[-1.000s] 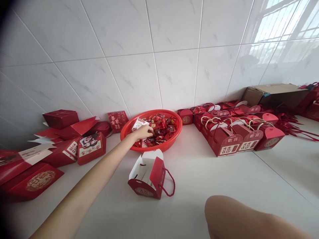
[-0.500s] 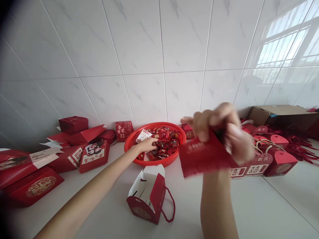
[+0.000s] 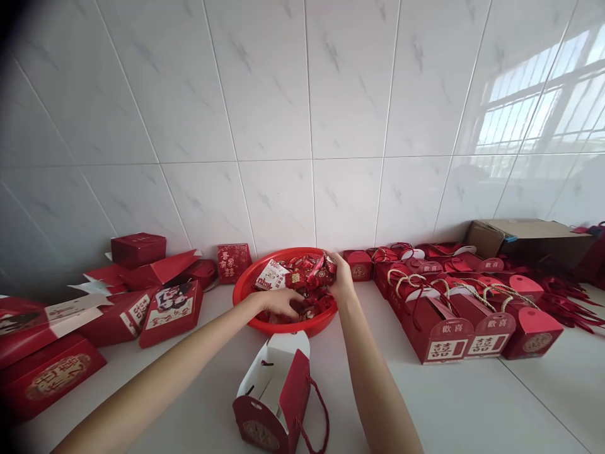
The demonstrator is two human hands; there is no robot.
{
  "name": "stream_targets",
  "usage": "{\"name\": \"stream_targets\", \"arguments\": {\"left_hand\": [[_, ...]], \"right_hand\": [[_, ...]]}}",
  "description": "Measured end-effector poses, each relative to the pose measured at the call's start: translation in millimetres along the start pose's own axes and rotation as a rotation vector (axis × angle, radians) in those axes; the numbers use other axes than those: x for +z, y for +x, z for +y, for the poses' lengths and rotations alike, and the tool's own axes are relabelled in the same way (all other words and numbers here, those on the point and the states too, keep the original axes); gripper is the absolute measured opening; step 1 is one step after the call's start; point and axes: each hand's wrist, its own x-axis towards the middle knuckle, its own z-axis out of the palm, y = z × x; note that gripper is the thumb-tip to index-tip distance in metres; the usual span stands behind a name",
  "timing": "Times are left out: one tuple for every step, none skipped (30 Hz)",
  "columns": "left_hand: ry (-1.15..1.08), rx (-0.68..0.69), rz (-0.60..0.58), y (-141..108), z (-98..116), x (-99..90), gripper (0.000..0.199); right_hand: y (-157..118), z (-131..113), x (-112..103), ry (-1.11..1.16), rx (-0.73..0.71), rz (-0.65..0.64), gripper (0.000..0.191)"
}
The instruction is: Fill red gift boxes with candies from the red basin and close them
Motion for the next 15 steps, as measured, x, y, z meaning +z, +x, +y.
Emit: {"name": "stream_targets", "arguments": {"left_hand": [[-0.014,-0.028,-0.028,0.3,0.7,-0.1,0.029],[-0.020,-0.054,-0.052,0.9,1.6,-0.1,0.030],[-0.015,-0.082,-0.072,1.7,2.8,0.0,0.030],[-0.005,-0.107,-0.085,2.6,3.9,0.2,0.030],[0.003,-0.127,-0.092,3.4,4.9,0.4,0.030],[0.005,-0.141,-0.097,4.1,5.5,0.6,0.031],[0.000,-0.146,-0.100,4.3,5.7,0.9,0.031],[-0.009,-0.139,-0.096,4.2,5.6,1.0,0.030],[-0.020,-0.117,-0.083,3.6,5.2,1.1,0.027],[-0.029,-0.086,-0.061,2.8,4.7,1.0,0.023],[-0.038,-0.056,-0.039,1.7,4.0,0.8,0.019],[-0.054,-0.033,-0.015,0.7,3.3,0.3,0.019],[-0.075,-0.013,0.009,-0.2,2.5,-0.4,0.020],[-0.102,0.006,0.037,-0.9,1.6,-1.3,0.021],[-0.130,0.026,0.072,-1.4,0.6,-2.4,0.021]], "right_hand": [[3.6,3.4,-1.9,-0.013,0.008,0.043,0.005],[6.8,6.0,-4.2,-0.027,0.002,0.082,0.005],[9.7,8.0,-6.7,-0.038,-0.010,0.113,0.005],[12.4,9.6,-9.3,-0.042,-0.028,0.137,0.005],[14.8,10.9,-11.7,-0.042,-0.046,0.152,0.005],[16.8,12.0,-13.9,-0.040,-0.060,0.157,0.004],[18.4,12.8,-15.6,-0.040,-0.072,0.154,0.004],[19.7,13.6,-17.0,-0.041,-0.083,0.146,0.003],[20.5,14.1,-17.8,-0.043,-0.090,0.140,0.003],[21.0,14.4,-18.3,-0.048,-0.094,0.137,0.003],[21.3,14.5,-18.5,-0.055,-0.093,0.137,0.004],[21.3,14.5,-18.5,-0.059,-0.091,0.141,0.004],[21.2,14.4,-18.3,-0.058,-0.091,0.145,0.004],[21.0,14.2,-18.2,-0.054,-0.095,0.147,0.004],[20.9,13.9,-18.1,-0.049,-0.101,0.149,0.004]]}}
